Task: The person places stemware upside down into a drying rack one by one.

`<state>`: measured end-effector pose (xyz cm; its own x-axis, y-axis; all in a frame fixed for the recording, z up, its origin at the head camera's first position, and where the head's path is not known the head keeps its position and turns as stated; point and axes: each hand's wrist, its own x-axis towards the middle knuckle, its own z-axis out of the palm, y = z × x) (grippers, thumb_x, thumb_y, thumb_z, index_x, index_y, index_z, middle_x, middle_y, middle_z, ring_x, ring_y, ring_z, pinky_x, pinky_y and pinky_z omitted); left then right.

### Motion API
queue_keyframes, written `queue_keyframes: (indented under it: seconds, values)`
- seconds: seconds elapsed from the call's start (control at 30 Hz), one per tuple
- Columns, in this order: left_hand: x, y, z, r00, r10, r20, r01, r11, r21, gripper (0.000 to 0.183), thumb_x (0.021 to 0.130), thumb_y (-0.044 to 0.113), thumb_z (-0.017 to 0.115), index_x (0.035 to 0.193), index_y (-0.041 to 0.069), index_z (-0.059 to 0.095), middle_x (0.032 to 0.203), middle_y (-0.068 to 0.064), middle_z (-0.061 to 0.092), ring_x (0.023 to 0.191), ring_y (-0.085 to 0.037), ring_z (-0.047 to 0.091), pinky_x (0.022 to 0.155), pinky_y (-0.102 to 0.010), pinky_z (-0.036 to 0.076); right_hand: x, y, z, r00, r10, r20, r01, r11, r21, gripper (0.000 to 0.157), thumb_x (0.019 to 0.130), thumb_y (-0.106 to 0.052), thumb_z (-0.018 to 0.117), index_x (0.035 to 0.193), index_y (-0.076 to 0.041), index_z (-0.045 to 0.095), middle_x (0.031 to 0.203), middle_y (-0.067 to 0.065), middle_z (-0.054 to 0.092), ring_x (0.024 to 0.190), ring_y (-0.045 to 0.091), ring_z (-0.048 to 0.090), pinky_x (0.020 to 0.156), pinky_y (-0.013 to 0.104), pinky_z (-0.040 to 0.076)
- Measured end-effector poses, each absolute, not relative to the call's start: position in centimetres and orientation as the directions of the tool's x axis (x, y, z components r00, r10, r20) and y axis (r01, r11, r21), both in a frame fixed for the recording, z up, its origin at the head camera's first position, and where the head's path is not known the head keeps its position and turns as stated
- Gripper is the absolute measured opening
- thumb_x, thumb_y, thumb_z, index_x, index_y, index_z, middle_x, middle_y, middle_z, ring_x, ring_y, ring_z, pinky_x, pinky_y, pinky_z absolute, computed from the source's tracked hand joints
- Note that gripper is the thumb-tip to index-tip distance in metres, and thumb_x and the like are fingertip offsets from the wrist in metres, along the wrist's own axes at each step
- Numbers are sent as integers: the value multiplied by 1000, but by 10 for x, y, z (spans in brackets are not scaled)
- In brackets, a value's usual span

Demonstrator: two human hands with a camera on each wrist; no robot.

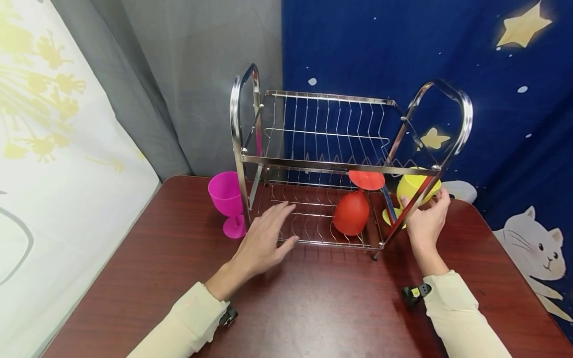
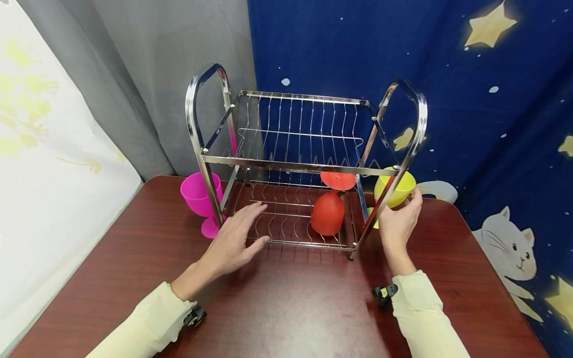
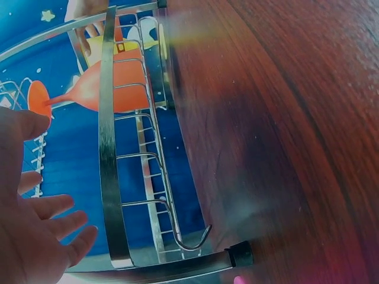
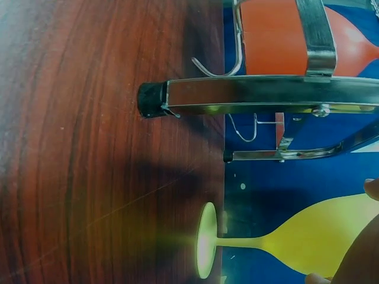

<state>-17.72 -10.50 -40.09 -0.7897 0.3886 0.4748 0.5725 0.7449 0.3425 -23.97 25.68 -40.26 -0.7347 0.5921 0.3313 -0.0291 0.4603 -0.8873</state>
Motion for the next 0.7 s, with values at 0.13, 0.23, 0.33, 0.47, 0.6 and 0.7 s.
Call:
queue_keyframes:
  seconds: [0.13,0.23,0.33,0.47,0.6,0.7]
  values:
    - [-177,-105,-402,-791,389,472,573,741,349,68,88,36,66,148,16,39,149,-9,44,137,-28,41,97,-55,44,-242,258,-404,-748,588,307,-24,439,-898,88,80,-31,77,149,-22,25,148,-1,41,126,19,51,101,34,44]
    - [-177,-106,-402,-795,388,466,569,743,352,68,89,37,65,148,17,38,150,-7,43,137,-26,40,98,-54,44,-245,260,-405,-758,588,283,-19,413,-910,89,79,-33,78,149,-23,24,147,1,43,127,21,51,105,37,42]
    - [-177,-106,-403,-797,386,464,566,744,355,68,89,37,65,148,17,38,151,-6,42,138,-25,39,98,-54,44,-246,261,-406,-768,587,255,-11,386,-922,89,79,-34,78,149,-24,23,145,4,45,128,23,50,109,39,40]
    - [-177,-106,-404,-797,385,465,566,744,354,67,89,37,65,148,17,38,151,-5,42,138,-25,39,98,-55,44,-248,261,-406,-776,589,225,2,359,-933,91,79,-35,78,149,-26,22,144,5,46,129,22,48,111,37,37]
    - [-178,-107,-404,-797,384,466,565,747,350,68,89,37,65,148,17,37,150,-7,42,138,-25,40,98,-56,44,-250,260,-405,-774,598,209,3,332,-943,90,80,-34,78,149,-27,22,144,5,46,129,21,47,111,34,36]
    - [-179,-107,-403,-798,382,466,563,748,351,68,89,36,65,148,17,37,150,-8,42,138,-26,40,99,-56,44,-252,259,-404,-770,604,203,2,321,-947,89,79,-33,79,148,-27,22,143,5,46,128,20,47,111,33,36]
